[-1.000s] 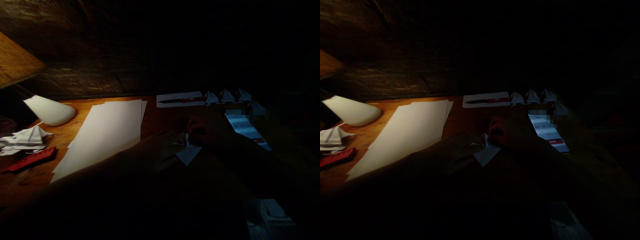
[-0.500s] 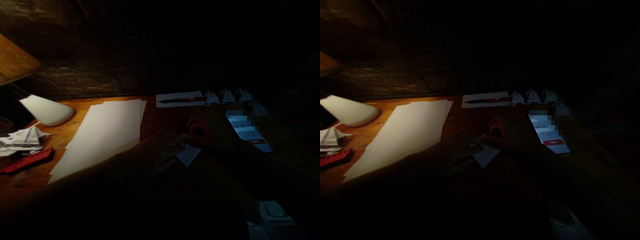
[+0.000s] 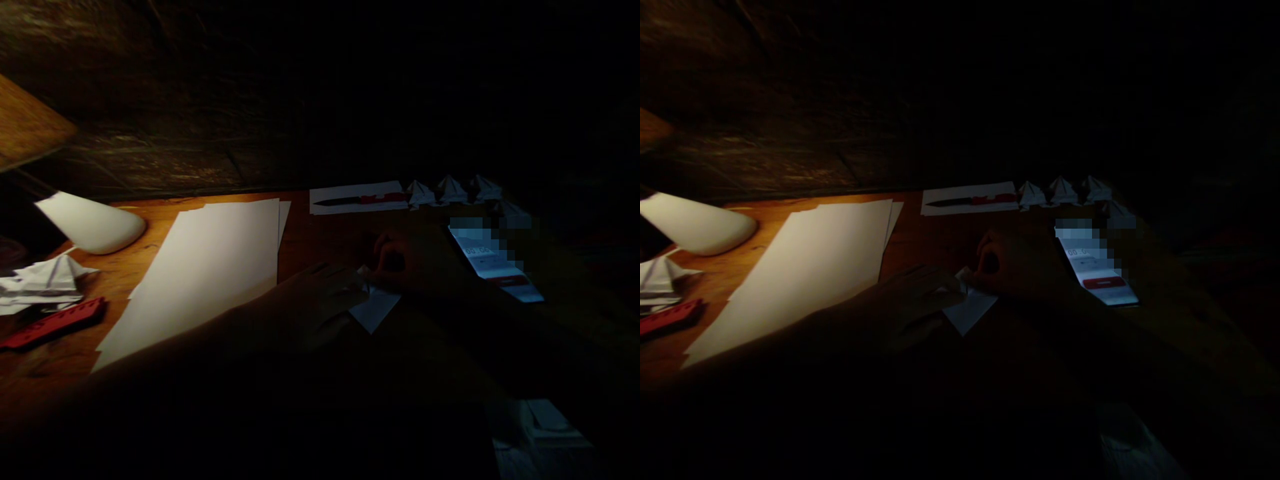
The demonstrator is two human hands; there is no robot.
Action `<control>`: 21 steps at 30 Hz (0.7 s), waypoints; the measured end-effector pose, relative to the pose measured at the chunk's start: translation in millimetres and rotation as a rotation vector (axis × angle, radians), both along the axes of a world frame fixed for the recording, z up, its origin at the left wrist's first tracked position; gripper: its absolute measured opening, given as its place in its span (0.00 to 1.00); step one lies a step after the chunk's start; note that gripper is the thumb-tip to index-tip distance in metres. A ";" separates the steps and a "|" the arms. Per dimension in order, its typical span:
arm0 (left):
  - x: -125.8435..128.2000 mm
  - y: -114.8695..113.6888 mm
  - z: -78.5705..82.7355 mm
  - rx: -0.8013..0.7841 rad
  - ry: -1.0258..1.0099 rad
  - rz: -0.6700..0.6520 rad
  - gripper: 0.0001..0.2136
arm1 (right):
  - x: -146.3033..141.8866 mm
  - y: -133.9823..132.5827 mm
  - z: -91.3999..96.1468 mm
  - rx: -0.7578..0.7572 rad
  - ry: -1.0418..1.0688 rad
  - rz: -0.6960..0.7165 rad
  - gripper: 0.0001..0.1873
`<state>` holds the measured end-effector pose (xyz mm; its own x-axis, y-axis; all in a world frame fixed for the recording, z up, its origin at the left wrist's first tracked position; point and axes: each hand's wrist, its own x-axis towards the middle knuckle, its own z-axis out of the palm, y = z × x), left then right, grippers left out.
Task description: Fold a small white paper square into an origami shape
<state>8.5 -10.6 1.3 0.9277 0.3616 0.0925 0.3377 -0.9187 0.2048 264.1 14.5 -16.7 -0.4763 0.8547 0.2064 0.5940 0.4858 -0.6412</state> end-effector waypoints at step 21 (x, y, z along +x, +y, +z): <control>1.8 -0.7 3.8 -0.002 0.004 0.004 0.19 | -9.2 -2.8 0.8 -0.037 0.023 -0.066 0.11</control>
